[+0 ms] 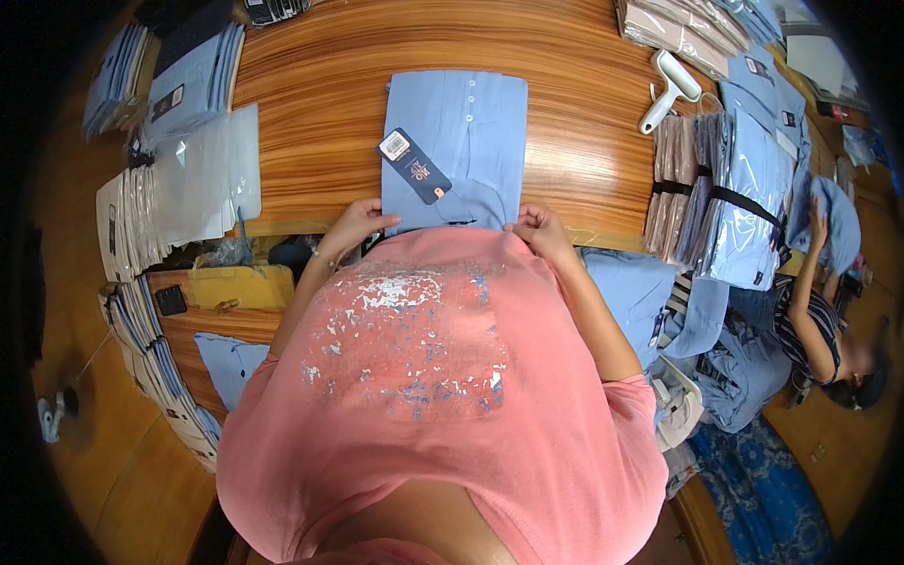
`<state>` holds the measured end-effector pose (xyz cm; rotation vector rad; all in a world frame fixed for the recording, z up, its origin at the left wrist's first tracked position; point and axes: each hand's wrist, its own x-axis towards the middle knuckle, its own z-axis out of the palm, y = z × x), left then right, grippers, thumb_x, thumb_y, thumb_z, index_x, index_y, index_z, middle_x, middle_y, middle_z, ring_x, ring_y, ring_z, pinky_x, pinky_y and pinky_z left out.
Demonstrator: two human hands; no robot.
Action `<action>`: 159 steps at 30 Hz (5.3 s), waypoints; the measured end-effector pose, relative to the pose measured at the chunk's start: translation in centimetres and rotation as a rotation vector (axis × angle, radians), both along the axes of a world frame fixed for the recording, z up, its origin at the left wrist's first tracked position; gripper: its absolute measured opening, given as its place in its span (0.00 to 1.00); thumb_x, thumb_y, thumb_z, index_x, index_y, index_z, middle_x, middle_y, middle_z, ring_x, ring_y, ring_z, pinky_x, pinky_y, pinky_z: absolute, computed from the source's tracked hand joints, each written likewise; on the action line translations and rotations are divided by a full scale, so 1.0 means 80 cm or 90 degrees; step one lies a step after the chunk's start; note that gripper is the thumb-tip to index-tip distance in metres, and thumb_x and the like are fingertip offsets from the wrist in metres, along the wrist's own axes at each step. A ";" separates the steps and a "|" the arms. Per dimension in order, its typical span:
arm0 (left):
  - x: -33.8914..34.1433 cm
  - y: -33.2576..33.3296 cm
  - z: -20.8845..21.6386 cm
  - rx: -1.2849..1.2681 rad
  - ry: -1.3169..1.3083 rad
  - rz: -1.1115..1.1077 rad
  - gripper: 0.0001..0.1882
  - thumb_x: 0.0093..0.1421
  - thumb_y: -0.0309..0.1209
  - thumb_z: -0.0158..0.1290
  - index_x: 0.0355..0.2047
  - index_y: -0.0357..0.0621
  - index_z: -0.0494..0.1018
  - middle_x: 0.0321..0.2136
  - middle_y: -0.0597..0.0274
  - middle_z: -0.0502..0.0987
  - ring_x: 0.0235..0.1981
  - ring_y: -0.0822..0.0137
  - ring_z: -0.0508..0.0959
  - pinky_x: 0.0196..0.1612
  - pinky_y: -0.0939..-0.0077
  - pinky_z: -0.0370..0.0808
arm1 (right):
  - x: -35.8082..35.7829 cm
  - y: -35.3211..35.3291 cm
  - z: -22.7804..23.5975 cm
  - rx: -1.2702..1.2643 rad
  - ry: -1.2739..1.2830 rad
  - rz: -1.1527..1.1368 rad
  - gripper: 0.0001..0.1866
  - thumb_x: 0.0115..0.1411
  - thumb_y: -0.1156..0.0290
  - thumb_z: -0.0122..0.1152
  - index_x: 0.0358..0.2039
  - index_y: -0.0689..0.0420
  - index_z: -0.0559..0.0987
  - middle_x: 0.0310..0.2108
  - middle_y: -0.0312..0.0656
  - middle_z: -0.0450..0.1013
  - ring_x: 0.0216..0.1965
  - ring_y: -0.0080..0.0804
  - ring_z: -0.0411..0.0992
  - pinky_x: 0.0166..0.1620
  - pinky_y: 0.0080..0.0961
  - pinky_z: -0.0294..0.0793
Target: The person places a folded blue shirt into a plastic bag, seals it by hand, and then takes another shirt to fold it over a piece of cardboard on a table.
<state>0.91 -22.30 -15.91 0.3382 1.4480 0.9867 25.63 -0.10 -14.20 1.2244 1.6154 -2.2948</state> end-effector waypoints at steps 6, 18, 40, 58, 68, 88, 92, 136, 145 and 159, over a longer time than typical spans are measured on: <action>0.035 -0.002 -0.008 0.059 -0.021 0.211 0.17 0.55 0.23 0.53 0.44 0.38 0.64 0.31 0.61 0.76 0.29 0.77 0.73 0.30 0.82 0.70 | 0.008 -0.006 -0.032 0.110 0.052 -0.045 0.10 0.50 0.80 0.61 0.31 0.59 0.69 0.16 0.30 0.64 0.17 0.13 0.59 0.19 0.12 0.56; 0.037 0.012 0.041 0.117 0.569 -0.068 0.13 0.48 0.26 0.57 0.35 0.41 0.69 0.30 0.57 0.70 0.34 0.59 0.72 0.36 0.69 0.69 | -0.119 -0.027 0.053 0.697 0.067 0.287 0.15 0.49 0.68 0.62 0.33 0.59 0.67 0.27 0.48 0.72 0.27 0.45 0.72 0.28 0.37 0.70; -0.083 0.105 0.017 0.118 0.580 0.141 0.12 0.56 0.35 0.53 0.31 0.37 0.74 0.25 0.59 0.76 0.25 0.69 0.74 0.30 0.76 0.71 | -0.088 0.031 0.003 0.591 -0.034 0.044 0.29 0.44 0.76 0.65 0.51 0.56 0.71 0.26 0.39 0.66 0.22 0.28 0.64 0.27 0.24 0.67; -0.142 0.096 0.022 0.079 0.406 0.329 0.18 0.57 0.40 0.52 0.40 0.38 0.72 0.32 0.62 0.74 0.31 0.71 0.72 0.34 0.77 0.70 | -0.087 0.051 -0.003 0.552 0.062 0.027 0.25 0.50 0.75 0.62 0.50 0.56 0.70 0.30 0.36 0.65 0.28 0.21 0.62 0.29 0.17 0.65; -0.214 -0.229 0.056 -0.453 1.016 0.280 0.38 0.48 0.45 0.58 0.58 0.50 0.58 0.59 0.48 0.53 0.62 0.48 0.48 0.58 0.38 0.43 | -0.267 -0.035 0.081 0.503 0.250 0.274 0.15 0.53 0.77 0.57 0.44 0.58 0.74 0.30 0.37 0.68 0.29 0.22 0.67 0.30 0.18 0.67; -0.230 -0.223 0.001 -0.275 0.943 0.269 0.30 0.57 0.47 0.47 0.56 0.47 0.60 0.59 0.50 0.54 0.62 0.49 0.48 0.59 0.40 0.42 | -0.706 -0.232 0.082 1.075 0.481 0.217 0.06 0.49 0.65 0.59 0.25 0.52 0.80 0.24 0.38 0.73 0.28 0.36 0.70 0.34 0.38 0.64; -0.239 -0.198 0.051 -0.228 0.984 0.423 0.37 0.53 0.46 0.54 0.58 0.42 0.55 0.59 0.44 0.52 0.62 0.48 0.49 0.61 0.47 0.43 | -0.671 -0.159 0.163 0.761 0.589 0.134 0.07 0.51 0.68 0.60 0.29 0.57 0.79 0.23 0.40 0.72 0.22 0.35 0.68 0.28 0.28 0.66; -0.114 0.219 0.058 0.364 -0.143 0.187 0.28 0.60 0.44 0.47 0.53 0.36 0.60 0.50 0.50 0.68 0.48 0.60 0.72 0.47 0.72 0.72 | -0.207 0.191 0.086 -0.180 0.292 -0.046 0.18 0.61 0.72 0.47 0.51 0.59 0.63 0.40 0.50 0.71 0.37 0.38 0.74 0.39 0.31 0.78; -0.126 0.182 0.035 0.195 -0.171 0.301 0.13 0.58 0.28 0.50 0.44 0.42 0.71 0.38 0.62 0.76 0.35 0.73 0.76 0.30 0.84 0.72 | -0.179 0.184 0.040 0.031 0.077 -0.003 0.11 0.53 0.76 0.58 0.38 0.60 0.75 0.27 0.39 0.74 0.25 0.22 0.72 0.26 0.15 0.73; -0.181 0.202 -0.027 0.160 0.245 0.085 0.10 0.52 0.30 0.58 0.32 0.36 0.74 0.26 0.66 0.76 0.22 0.77 0.70 0.23 0.86 0.64 | -0.208 0.236 -0.047 0.209 -0.085 0.109 0.08 0.47 0.67 0.67 0.26 0.54 0.78 0.14 0.27 0.65 0.11 0.14 0.53 0.14 0.14 0.47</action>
